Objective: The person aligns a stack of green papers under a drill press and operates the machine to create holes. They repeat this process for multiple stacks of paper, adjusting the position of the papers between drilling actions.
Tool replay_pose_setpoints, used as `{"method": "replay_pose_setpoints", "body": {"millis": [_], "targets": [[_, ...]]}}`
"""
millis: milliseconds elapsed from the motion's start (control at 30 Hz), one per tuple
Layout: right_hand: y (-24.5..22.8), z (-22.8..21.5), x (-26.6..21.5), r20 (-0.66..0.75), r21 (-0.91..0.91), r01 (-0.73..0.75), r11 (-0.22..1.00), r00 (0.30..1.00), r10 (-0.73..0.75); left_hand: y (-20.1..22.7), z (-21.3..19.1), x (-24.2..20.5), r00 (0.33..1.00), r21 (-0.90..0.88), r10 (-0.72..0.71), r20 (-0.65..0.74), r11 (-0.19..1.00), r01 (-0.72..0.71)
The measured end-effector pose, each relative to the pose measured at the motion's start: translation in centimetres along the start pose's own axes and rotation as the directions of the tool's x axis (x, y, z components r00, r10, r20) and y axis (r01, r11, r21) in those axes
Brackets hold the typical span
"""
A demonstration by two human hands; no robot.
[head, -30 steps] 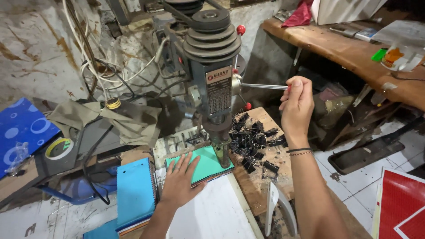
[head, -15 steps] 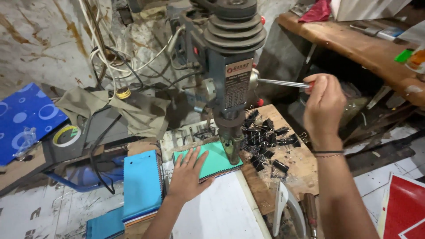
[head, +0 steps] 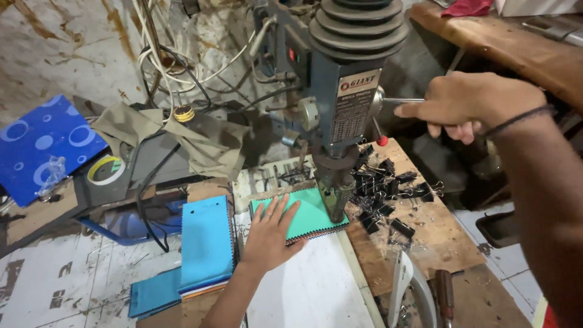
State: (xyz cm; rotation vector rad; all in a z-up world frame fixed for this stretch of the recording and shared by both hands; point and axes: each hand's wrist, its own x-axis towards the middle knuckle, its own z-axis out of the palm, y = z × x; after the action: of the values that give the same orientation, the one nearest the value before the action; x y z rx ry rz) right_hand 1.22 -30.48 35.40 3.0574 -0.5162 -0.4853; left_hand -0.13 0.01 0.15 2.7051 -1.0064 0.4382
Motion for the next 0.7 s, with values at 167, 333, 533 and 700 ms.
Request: {"method": "replay_pose_setpoints", "body": {"millis": [167, 333, 533, 700], "targets": [[2.4, 0.4, 3.2, 0.227, 0.216, 0.011, 0.976, 0.972, -0.061, 0.0, 0.0, 0.0, 1.0, 0.023, -0.005, 0.016, 1.0, 0.005], [4.1, 2.4, 4.0, 0.108, 0.604, 0.034, 0.796, 0.987, -0.123, 0.0, 0.0, 0.0, 1.0, 0.049, 0.011, -0.007, 0.999, -0.011], [3.9, 3.2, 2.2, -0.137, 0.318, 0.238, 0.918, 0.969, -0.204, 0.1, 0.0, 0.0, 1.0, 0.029, -0.006, 0.019, 1.0, 0.006], [4.0, 4.0, 2.6, -0.188, 0.252, 0.209, 0.945, 0.968, -0.164, 0.0, 0.0, 0.0, 1.0, 0.053, -0.005, 0.018, 0.999, 0.004]]}}
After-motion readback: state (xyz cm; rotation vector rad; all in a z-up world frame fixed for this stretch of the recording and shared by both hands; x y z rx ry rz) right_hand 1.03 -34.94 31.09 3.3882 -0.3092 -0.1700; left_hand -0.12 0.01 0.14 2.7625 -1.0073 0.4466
